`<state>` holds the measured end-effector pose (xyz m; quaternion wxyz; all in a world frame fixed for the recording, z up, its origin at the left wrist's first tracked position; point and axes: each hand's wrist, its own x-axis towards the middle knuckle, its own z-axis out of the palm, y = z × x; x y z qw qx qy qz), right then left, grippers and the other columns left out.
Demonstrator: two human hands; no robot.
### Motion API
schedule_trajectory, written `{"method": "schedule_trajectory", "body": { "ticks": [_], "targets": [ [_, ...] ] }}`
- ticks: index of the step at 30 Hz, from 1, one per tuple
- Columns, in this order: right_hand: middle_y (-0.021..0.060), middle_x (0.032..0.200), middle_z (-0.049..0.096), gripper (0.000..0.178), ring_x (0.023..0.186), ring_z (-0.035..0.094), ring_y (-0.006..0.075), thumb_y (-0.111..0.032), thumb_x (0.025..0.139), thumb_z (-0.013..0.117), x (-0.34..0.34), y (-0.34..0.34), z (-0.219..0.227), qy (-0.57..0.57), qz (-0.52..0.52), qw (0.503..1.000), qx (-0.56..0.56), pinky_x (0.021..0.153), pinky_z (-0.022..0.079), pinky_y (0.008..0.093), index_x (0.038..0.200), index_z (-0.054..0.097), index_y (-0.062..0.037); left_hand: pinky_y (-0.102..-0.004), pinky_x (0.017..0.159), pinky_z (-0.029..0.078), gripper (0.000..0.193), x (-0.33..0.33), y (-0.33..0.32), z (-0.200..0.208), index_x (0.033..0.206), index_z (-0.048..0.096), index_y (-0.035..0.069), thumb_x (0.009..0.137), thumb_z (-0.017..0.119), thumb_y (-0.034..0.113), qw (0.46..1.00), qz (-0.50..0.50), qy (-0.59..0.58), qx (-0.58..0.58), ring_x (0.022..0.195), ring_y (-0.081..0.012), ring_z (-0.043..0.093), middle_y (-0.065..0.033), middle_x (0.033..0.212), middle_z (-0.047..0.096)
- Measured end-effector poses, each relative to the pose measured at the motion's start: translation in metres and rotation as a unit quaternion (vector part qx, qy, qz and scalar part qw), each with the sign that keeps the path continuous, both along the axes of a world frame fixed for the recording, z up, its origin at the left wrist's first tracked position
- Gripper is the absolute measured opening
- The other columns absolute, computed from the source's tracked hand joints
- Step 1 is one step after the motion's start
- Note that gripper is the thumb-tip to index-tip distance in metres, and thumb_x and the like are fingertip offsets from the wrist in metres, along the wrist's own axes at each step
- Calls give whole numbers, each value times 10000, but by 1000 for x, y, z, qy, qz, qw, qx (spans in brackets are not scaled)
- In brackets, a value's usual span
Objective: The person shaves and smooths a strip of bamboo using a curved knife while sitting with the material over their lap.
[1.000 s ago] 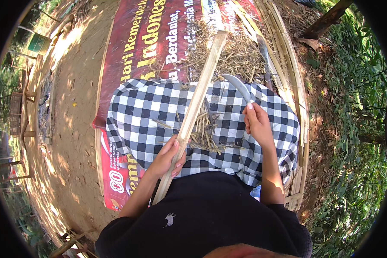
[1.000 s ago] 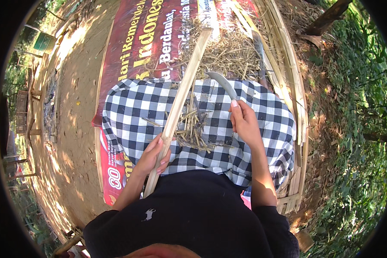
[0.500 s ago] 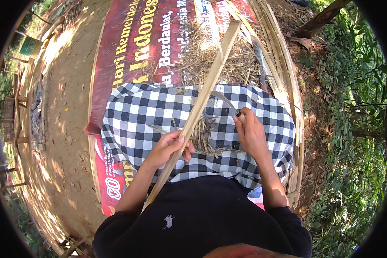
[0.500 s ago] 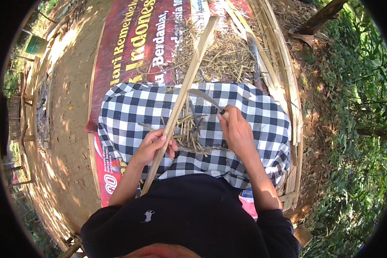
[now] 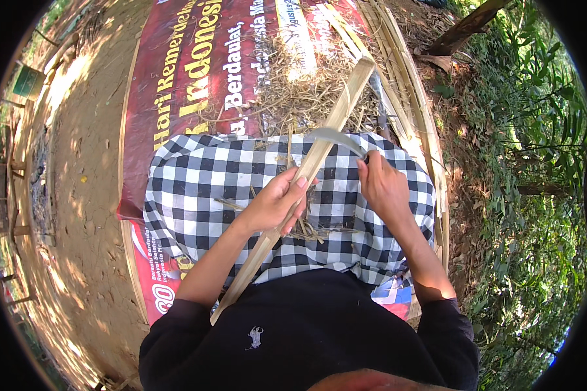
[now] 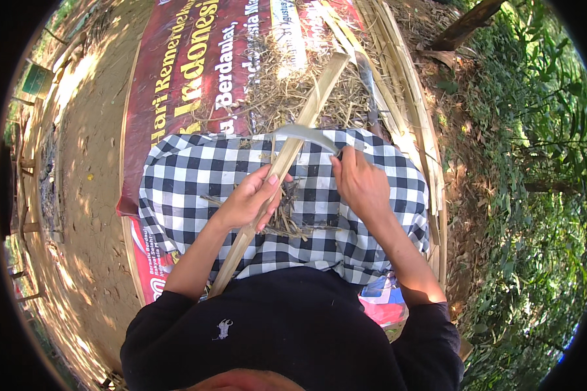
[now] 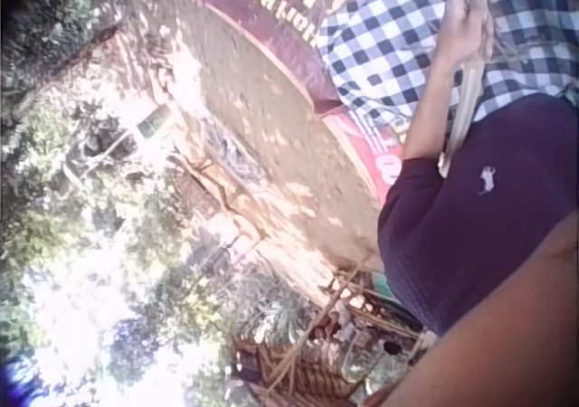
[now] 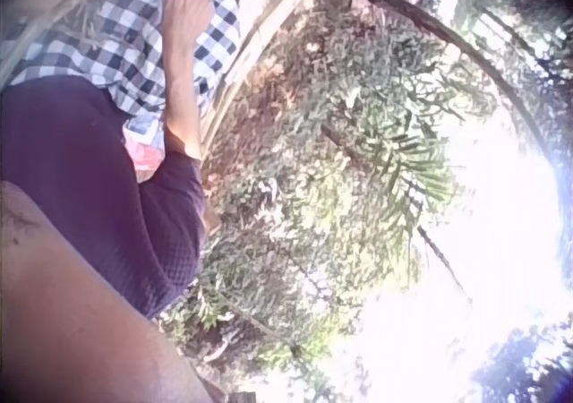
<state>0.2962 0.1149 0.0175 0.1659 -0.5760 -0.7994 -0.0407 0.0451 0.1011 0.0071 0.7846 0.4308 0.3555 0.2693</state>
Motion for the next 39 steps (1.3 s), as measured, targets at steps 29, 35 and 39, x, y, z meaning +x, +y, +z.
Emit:
{"method": "schedule_trajectory", "body": {
  "ticks": [29,35,39],
  "targets": [
    [80,536,561,379,405,596,243,-399,1032,523,-25,6,-46,-102,79,990,-54,342,460,368,837,461,-80,-225,346,369,273,-16,-31,4,1119,447,68,1095,394,334,988,81,68,-113,372,-63,393,14,644,433],
    [85,532,556,393,400,587,280,-399,1024,536,-42,-3,-36,-90,108,986,-86,364,486,404,814,453,-77,-222,348,363,282,-12,-32,-2,1165,446,68,1094,400,337,985,100,52,-134,377,-53,385,18,643,421],
    [117,568,581,352,418,589,303,-360,1057,478,1,40,-67,-79,81,992,-61,355,463,426,872,456,-62,-219,346,359,290,-9,-39,0,1174,444,67,1094,402,342,987,88,44,-130,376,-52,385,23,645,422]
  ]
}}
